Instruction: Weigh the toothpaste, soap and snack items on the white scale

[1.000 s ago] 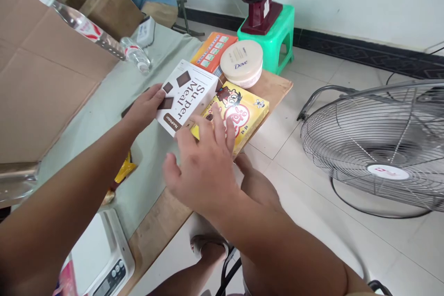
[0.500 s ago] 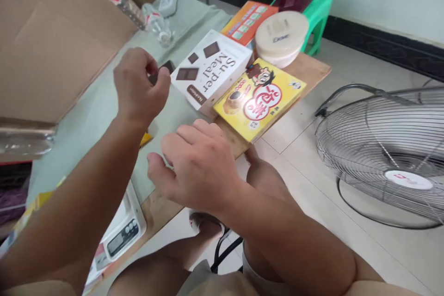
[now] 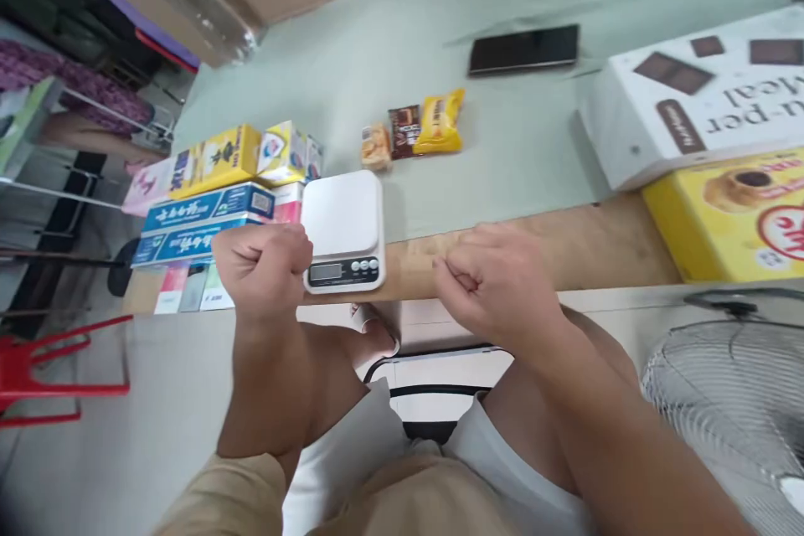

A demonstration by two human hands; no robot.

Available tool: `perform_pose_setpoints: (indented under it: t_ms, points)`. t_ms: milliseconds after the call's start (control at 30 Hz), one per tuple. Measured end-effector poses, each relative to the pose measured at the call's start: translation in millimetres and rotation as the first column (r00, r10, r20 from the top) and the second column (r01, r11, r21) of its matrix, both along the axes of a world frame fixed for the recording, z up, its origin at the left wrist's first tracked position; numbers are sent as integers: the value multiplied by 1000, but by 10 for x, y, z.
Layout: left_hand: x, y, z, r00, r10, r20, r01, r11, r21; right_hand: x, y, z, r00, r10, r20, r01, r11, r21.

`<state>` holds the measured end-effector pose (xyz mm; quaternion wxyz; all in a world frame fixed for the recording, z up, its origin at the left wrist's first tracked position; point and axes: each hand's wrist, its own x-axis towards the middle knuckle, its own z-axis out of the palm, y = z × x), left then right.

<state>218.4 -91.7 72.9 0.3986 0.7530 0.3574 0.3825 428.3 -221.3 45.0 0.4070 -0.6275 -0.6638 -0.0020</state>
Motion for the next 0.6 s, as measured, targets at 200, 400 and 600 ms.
perform_pose_setpoints:
  t_ms: [200, 400, 600]
  points:
    - [-659, 225, 153, 992, 94, 86, -89, 994, -67, -399, 388, -106, 985, 127, 116, -118, 989, -84]
    - [-1384, 508, 74, 898, 373, 233, -334, 923, -190, -778, 636, -151, 970, 237, 52, -223, 955, -193]
    - [-1935, 733, -85, 666, 618, 417, -525, 786, -327, -1209, 1020, 19, 909, 414, -55, -417, 895, -159]
